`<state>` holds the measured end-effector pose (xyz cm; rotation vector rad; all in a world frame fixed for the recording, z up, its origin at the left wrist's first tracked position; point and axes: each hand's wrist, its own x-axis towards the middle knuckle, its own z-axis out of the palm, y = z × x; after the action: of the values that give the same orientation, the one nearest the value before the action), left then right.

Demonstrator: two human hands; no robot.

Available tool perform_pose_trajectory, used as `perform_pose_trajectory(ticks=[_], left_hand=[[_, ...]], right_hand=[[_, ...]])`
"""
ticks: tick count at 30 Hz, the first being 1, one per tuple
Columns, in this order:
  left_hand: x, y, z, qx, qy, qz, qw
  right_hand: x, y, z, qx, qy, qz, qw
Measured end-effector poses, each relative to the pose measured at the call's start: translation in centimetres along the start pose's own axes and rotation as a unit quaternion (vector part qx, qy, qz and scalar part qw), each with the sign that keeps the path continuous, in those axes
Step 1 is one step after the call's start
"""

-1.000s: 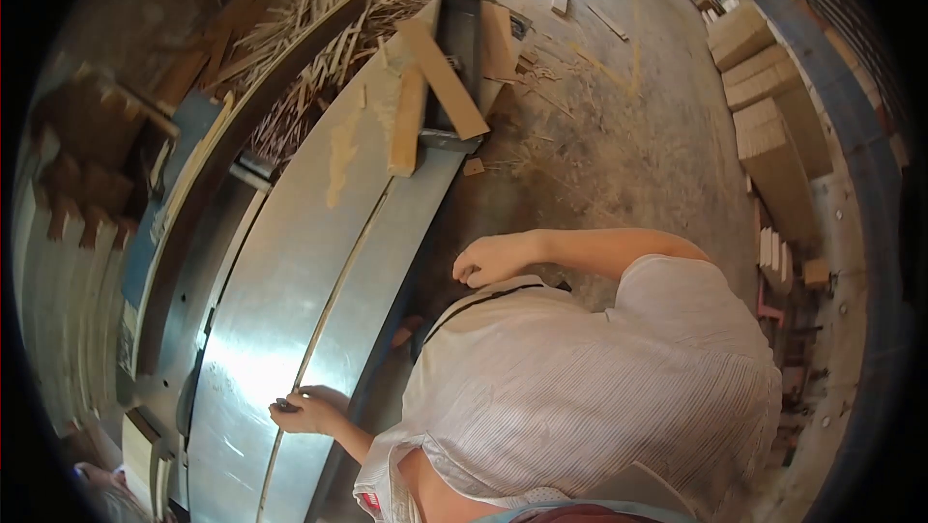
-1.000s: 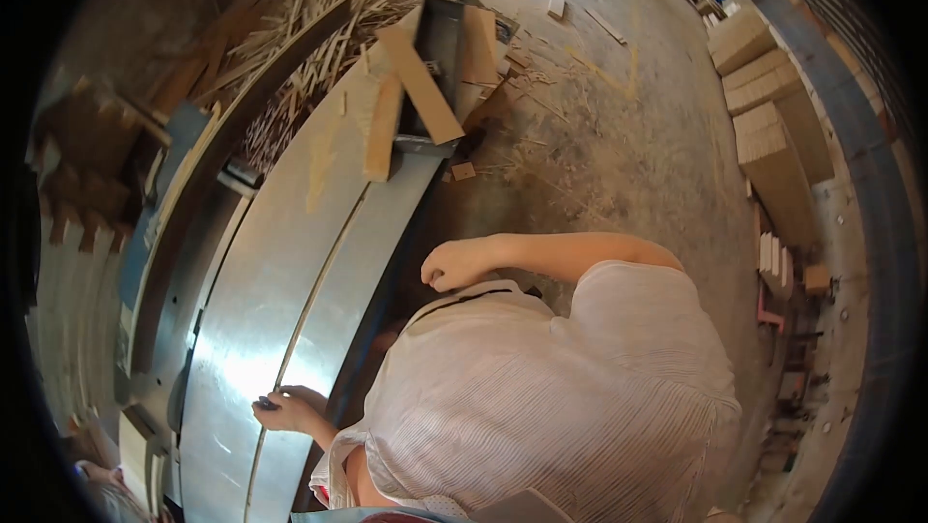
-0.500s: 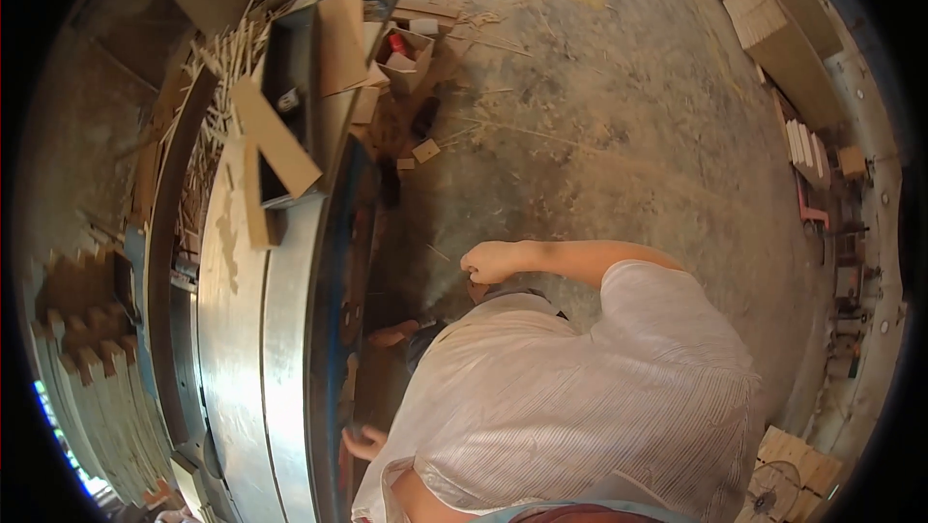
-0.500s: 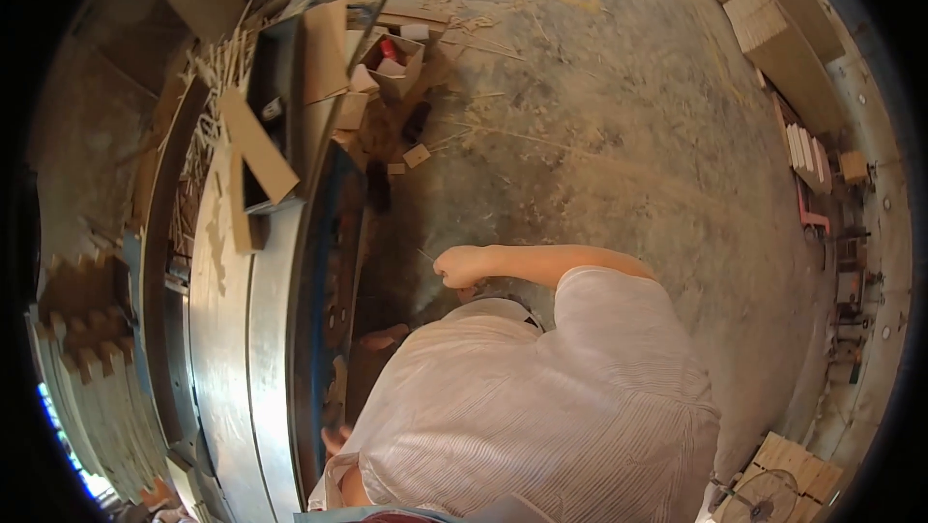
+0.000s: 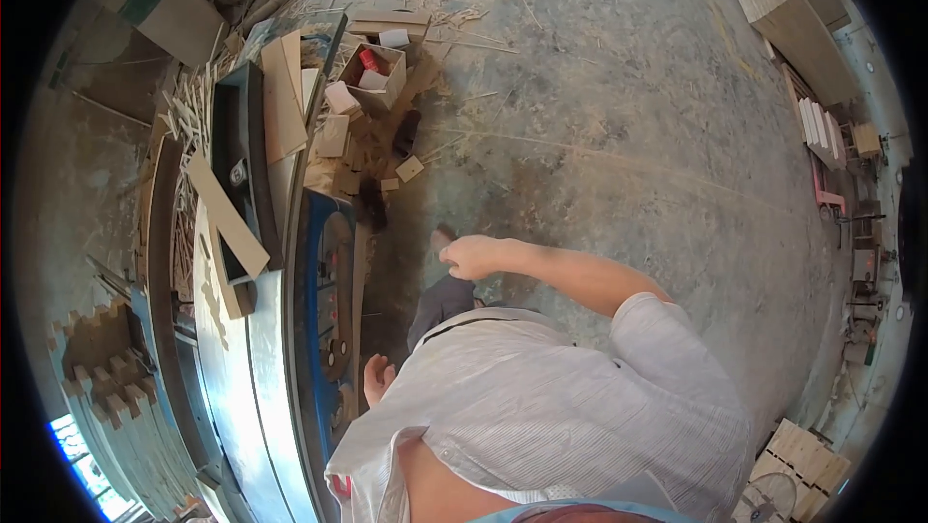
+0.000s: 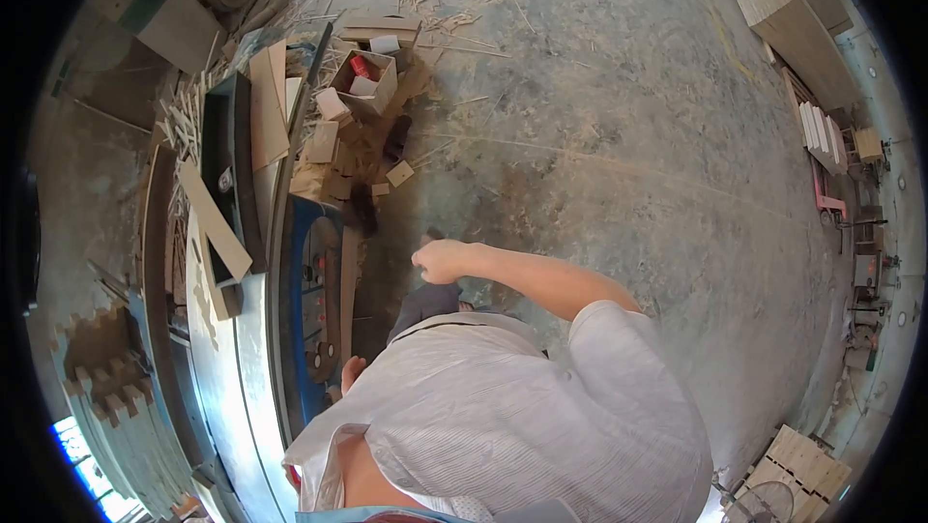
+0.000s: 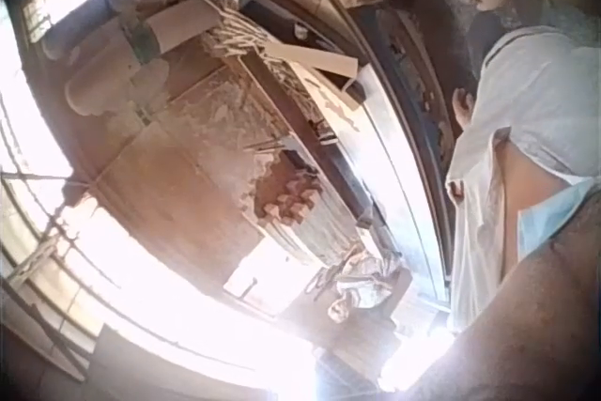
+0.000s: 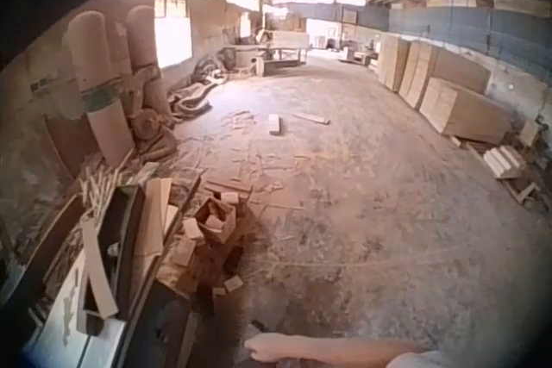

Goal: Using a jointer machine to smooth the edges of curved wooden panels.

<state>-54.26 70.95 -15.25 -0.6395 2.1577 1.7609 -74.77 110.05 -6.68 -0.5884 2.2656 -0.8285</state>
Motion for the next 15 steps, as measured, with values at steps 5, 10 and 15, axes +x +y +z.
perform_pose_trajectory(ticks=[5,10,15], left_hand=[[6.0,2.9,5.8,0.092,-0.039,-0.004,0.995],[15.8,18.5,16.6,0.15,-0.153,0.066,0.975],[25.9,25.4,26.6,0.182,-0.225,0.136,0.947]], right_hand=[[1.9,4.5,-6.8,0.015,0.028,0.022,0.999],[-7.1,13.1,-11.4,0.035,0.061,0.228,0.971],[-13.3,21.4,-9.2,0.079,0.122,0.334,0.931]])
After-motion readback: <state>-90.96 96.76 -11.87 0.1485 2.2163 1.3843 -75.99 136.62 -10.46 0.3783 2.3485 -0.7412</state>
